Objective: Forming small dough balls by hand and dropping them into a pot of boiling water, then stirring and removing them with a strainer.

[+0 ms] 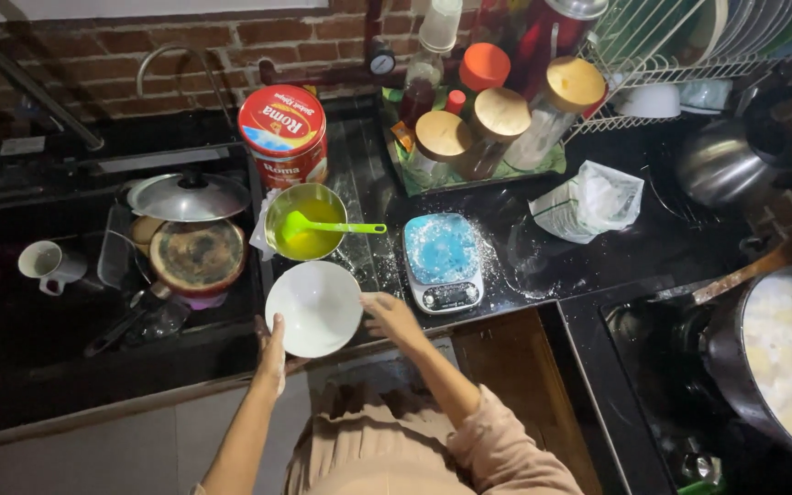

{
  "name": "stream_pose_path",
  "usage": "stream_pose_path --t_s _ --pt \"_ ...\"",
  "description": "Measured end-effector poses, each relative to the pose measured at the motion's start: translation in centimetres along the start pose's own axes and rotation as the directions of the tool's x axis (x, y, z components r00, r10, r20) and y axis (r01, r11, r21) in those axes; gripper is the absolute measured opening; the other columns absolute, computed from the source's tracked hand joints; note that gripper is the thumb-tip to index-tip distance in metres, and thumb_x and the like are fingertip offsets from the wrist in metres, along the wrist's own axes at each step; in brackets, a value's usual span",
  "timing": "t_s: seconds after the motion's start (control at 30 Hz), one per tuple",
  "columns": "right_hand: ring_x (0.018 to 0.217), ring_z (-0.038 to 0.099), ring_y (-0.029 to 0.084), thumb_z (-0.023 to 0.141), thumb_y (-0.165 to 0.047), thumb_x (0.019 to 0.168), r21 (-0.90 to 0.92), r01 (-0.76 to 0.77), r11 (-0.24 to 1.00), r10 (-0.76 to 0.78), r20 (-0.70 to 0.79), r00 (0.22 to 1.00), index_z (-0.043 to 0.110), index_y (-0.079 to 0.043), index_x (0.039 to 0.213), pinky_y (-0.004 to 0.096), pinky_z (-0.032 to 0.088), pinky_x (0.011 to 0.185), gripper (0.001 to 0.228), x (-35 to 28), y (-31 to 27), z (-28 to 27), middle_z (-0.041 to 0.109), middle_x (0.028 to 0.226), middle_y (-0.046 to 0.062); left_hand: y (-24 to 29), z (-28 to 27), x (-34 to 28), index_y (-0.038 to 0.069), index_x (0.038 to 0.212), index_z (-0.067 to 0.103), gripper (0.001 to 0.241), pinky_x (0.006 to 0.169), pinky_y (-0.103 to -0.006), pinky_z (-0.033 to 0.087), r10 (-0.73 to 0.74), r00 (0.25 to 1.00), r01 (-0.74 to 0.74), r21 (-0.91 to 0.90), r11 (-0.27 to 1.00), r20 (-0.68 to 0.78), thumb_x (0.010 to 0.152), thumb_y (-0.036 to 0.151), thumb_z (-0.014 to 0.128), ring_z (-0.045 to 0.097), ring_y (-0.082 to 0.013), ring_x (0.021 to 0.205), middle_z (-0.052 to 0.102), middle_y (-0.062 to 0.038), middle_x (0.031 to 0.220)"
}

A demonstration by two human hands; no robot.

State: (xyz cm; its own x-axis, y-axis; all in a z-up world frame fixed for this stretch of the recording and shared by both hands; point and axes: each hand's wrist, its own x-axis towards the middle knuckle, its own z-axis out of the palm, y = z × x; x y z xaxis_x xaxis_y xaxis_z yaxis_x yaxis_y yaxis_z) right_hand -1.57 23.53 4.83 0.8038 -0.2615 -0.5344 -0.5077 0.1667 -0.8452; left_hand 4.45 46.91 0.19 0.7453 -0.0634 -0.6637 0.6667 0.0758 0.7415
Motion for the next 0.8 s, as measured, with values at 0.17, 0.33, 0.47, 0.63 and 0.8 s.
stream_pose_path --t_s 0.17,0.33,0.47,0.63,0.8 --pt "0.105 0.071 0.043 0.069 -0.036 0.096 -0.219 0.107 0.97 -0.178 -0.341 0.923 0.074 -0.006 0.122 0.055 0.062 0.083 0.039 0.8 0.0 -9.3 0.073 0.115 0.027 -4.1 -1.7 5.8 0.01 0.164 0.002 0.083 0.123 -0.0632 0.019 0.281 0.958 -0.27 0.138 0.953 -0.065 0.106 0.048 0.049 0.004 -0.0475 0.154 -0.003 -0.026 0.167" --pt "0.109 0.065 0.044 0.068 -0.024 0.092 -0.656 -0.028 0.754 -0.51 -0.613 0.603 0.069 -0.009 0.132 0.054 0.048 0.102 0.042 6.5 5.6 -18.9 0.067 0.114 0.023 1.7 0.7 0.9 0.021 0.147 0.041 0.051 0.112 -0.0469 0.023 0.744 0.62 -0.54 0.552 0.635 -0.25 0.101 0.028 0.06 0.042 -0.0276 0.126 0.044 -0.005 0.142" --pt "0.112 0.065 0.039 0.063 -0.025 0.095 -0.69 -0.025 0.723 -0.51 -0.559 0.654 0.072 -0.011 0.129 0.051 0.046 0.104 0.038 8.6 7.7 -20.0 0.07 0.111 0.019 5.5 8.5 -5.0 0.015 0.139 0.051 0.043 0.102 -0.0468 0.035 0.837 0.544 -0.7 0.514 0.496 -0.065 0.097 0.009 0.059 0.049 -0.0341 0.121 0.054 -0.01 0.133" --pt "0.119 0.065 0.035 0.062 -0.029 0.095 -0.665 -0.045 0.745 -0.45 -0.552 0.702 0.073 -0.016 0.129 0.046 0.044 0.107 0.039 9.9 8.8 -20.9 0.069 0.117 0.014 2.9 18.3 -5.1 0.013 0.132 0.062 0.04 0.095 -0.043 0.057 0.594 0.73 -0.674 0.214 0.707 0.337 0.092 0.011 0.062 0.059 -0.0353 0.124 0.058 -0.012 0.132" --pt "0.118 0.066 0.038 0.063 -0.031 0.093 -0.654 -0.078 0.753 -0.407 -0.555 0.725 0.074 -0.016 0.127 0.048 0.047 0.106 0.039 12.1 9.6 -21.7 0.07 0.117 0.017 -5.1 24.3 5.9 0.025 0.146 0.044 0.058 0.115 -0.0517 0.04 0.21 0.902 -0.385 0.484 0.785 0.377 0.094 0.043 0.063 0.047 -0.0366 0.141 0.044 -0.015 0.157"
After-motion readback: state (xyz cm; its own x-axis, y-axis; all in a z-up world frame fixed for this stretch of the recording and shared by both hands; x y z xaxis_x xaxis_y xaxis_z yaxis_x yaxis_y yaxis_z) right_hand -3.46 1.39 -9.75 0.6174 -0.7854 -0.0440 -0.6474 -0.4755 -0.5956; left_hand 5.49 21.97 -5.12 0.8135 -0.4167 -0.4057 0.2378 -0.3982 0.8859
